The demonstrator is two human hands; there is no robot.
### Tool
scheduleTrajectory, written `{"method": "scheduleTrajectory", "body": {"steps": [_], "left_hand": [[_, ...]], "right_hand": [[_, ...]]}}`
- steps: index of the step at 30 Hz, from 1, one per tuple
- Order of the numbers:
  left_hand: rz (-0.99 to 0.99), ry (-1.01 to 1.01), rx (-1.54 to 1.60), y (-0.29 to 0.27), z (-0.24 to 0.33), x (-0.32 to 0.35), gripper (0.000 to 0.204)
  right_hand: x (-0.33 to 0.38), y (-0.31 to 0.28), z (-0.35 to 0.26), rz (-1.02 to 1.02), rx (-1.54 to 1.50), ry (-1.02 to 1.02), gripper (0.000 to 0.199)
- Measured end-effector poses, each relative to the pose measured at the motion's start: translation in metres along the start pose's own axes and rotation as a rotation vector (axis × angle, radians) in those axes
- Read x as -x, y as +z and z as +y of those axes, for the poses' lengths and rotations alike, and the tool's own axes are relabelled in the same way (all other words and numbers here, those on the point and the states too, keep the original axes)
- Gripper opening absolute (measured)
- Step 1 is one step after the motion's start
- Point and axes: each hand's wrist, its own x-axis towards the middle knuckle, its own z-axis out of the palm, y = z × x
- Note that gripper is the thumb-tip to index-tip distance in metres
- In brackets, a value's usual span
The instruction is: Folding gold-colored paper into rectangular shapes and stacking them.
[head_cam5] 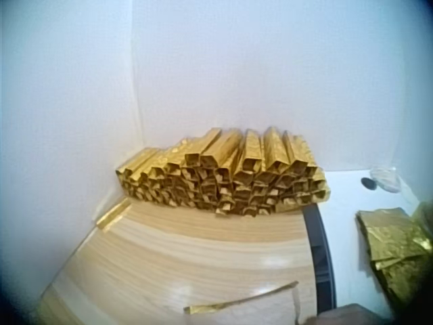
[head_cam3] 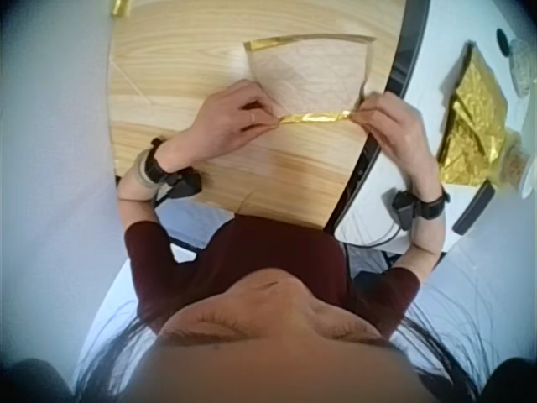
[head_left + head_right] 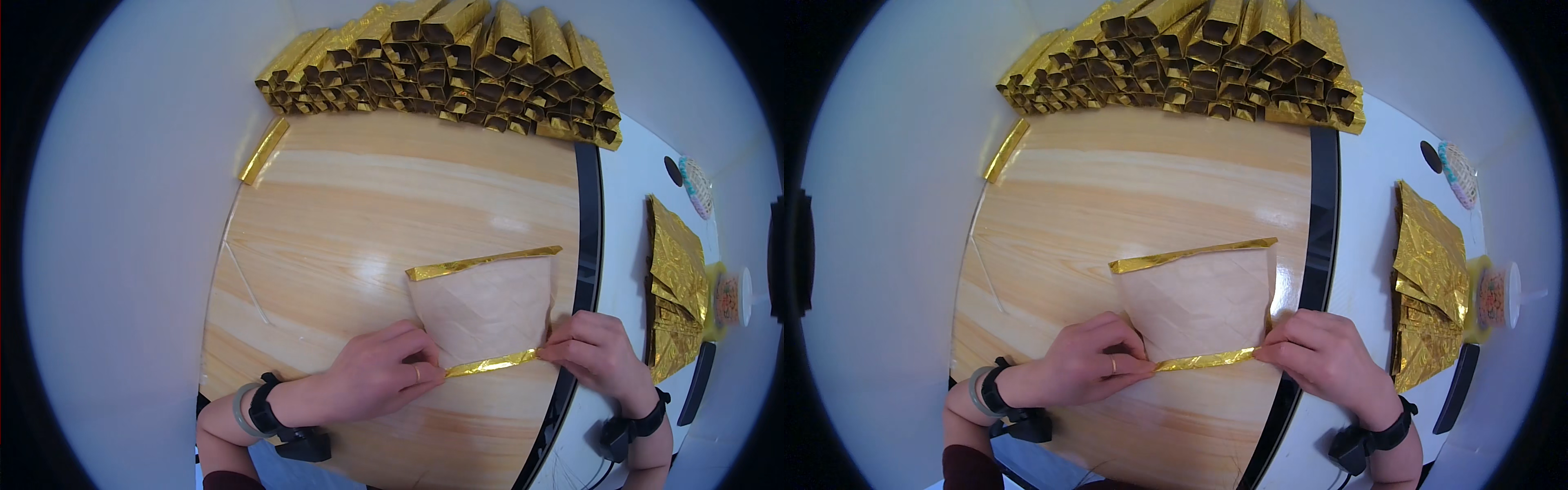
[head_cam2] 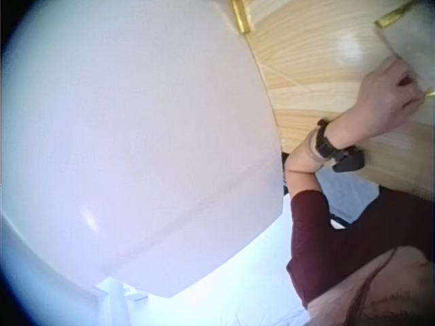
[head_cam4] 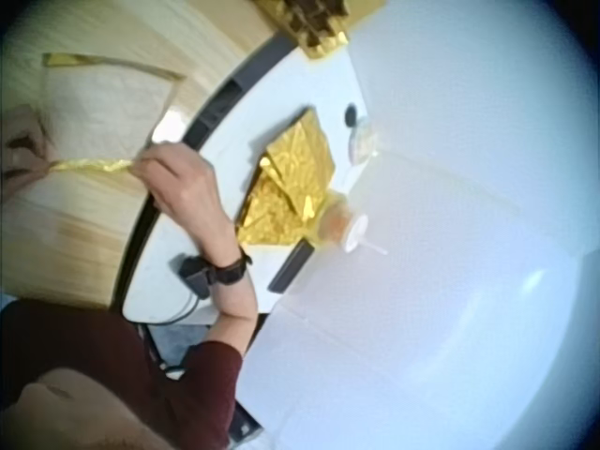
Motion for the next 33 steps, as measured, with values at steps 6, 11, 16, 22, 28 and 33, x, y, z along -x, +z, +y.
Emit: {"method": "scheduleTrajectory", "body": {"steps": [6, 11, 16, 22, 28, 33], "left_hand": [[0.033, -0.001, 0.027, 0.003, 0.0, 0.0, 0.01], [-0.029, -0.013, 0.009, -0.001, 0.003, -0.001, 0.021], [-0.012, 0.004, 0.088, -0.001, -0.004, 0.004, 0.028], [0.011, -0.183, 0.175, -0.002, 0.002, 0.001, 0.019], [-0.003, -0.009, 0.083, -0.005, -0.003, 0.001, 0.023], [0.029, -0.102, 0.083, -0.004, 0.001, 0.001, 0.024]], "right_hand": [[-0.003, -0.005, -0.003, -0.055, 0.057, 0.019, 0.022], [-0.003, 0.0, -0.004, -0.036, 0.077, -0.034, 0.024], [-0.002, -0.002, 0.0, -0.09, 0.013, -0.028, 0.027], [-0.005, 0.002, -0.007, -0.054, 0.028, 0.006, 0.028], [-0.003, 0.002, -0.007, -0.103, 0.103, -0.051, 0.023], [-0.014, 0.01, -0.026, -0.01, 0.208, -0.107, 0.022]]}}
